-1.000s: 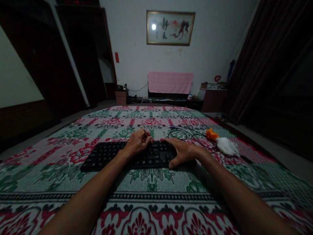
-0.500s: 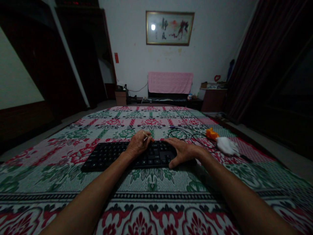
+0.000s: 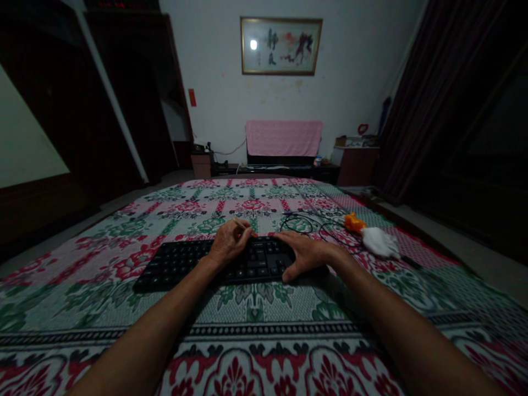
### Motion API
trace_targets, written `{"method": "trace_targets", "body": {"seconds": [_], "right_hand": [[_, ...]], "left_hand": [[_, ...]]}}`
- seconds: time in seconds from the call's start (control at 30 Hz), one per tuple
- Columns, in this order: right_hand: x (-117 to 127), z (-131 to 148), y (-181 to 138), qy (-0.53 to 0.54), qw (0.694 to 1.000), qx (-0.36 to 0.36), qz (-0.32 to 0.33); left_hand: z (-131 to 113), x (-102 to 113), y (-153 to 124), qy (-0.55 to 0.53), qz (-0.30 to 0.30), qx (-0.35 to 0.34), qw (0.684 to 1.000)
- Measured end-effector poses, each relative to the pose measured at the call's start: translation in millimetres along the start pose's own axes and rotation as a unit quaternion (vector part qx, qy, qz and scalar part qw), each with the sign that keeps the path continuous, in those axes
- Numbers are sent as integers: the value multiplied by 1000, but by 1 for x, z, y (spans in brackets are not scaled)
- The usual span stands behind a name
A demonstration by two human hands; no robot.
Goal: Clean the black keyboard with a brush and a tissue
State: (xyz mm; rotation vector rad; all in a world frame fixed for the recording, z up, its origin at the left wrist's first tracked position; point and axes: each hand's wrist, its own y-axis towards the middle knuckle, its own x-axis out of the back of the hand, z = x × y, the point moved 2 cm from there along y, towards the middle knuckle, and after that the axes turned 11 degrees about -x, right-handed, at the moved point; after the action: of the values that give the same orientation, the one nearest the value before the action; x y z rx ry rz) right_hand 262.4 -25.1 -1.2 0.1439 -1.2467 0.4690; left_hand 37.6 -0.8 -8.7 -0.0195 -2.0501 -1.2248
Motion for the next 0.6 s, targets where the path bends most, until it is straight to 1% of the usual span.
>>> {"method": "trace_targets", "body": {"seconds": [0.03,0.1,0.2,0.3,0.37,0.47,0.6], "right_hand": [[0,1,0,0,1000,-3,2],[1,3,-1,-1,1000,-11,4],[2,6,-3,-11,1000,-16,7],[3,6,-3,-19,1000,-13,8],[2,6,-3,-21,1000,-12,7],[1,4,-2,-18,1000,-14,8],[1,5,-2,-10,1000,-19,4]], "left_hand": [[-1,1,0,-14,4,9,1000],[-3,1,1,-16,20,-1,1000],[-3,-5,-1,21,43,-63,997],[1,-10,-4,51,34,-105,993],[3,-11,-5,63,22,-107,992],[2,-7,-3,78,15,-87,993],[-3,-4,-1,50,31,-70,996]]}}
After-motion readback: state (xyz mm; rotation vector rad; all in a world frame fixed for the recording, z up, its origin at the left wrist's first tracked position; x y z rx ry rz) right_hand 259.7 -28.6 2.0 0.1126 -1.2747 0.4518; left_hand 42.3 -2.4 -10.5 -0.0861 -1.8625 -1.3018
